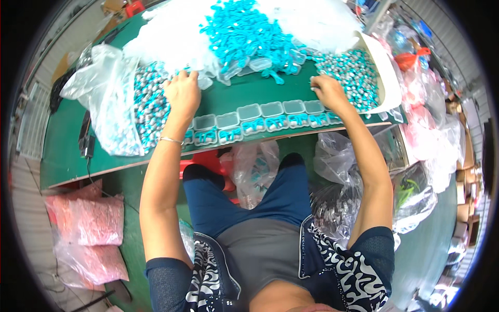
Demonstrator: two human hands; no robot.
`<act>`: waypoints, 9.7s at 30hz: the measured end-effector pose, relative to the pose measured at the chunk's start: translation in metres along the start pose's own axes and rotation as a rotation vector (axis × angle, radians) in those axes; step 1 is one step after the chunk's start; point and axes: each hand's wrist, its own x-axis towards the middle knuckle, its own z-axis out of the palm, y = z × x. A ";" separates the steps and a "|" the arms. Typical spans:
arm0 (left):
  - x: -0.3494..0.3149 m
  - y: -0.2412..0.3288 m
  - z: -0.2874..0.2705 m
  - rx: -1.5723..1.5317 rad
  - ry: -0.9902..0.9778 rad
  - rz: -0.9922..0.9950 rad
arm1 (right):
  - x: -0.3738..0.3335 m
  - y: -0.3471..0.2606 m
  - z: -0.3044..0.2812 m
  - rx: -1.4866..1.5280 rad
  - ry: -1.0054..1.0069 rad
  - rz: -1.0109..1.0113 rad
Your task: Sorting and packing small teal toy pieces and clear plastic containers.
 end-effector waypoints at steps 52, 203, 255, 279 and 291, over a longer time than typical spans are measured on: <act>0.003 0.270 -0.060 -1.346 -0.196 0.177 | -0.119 -0.015 -0.064 0.268 0.194 0.089; -0.308 0.158 0.031 -0.880 -0.896 -0.251 | -0.204 -0.166 0.257 0.120 -0.657 0.531; -0.024 0.249 -0.054 -0.686 -0.044 0.293 | -0.098 -0.037 -0.043 0.481 0.070 0.020; -0.205 0.179 -0.021 -0.948 -0.335 0.169 | -0.109 -0.091 -0.034 0.569 0.122 0.056; -0.173 0.192 -0.042 -0.939 -0.144 0.175 | -0.035 -0.048 0.011 0.313 0.047 0.096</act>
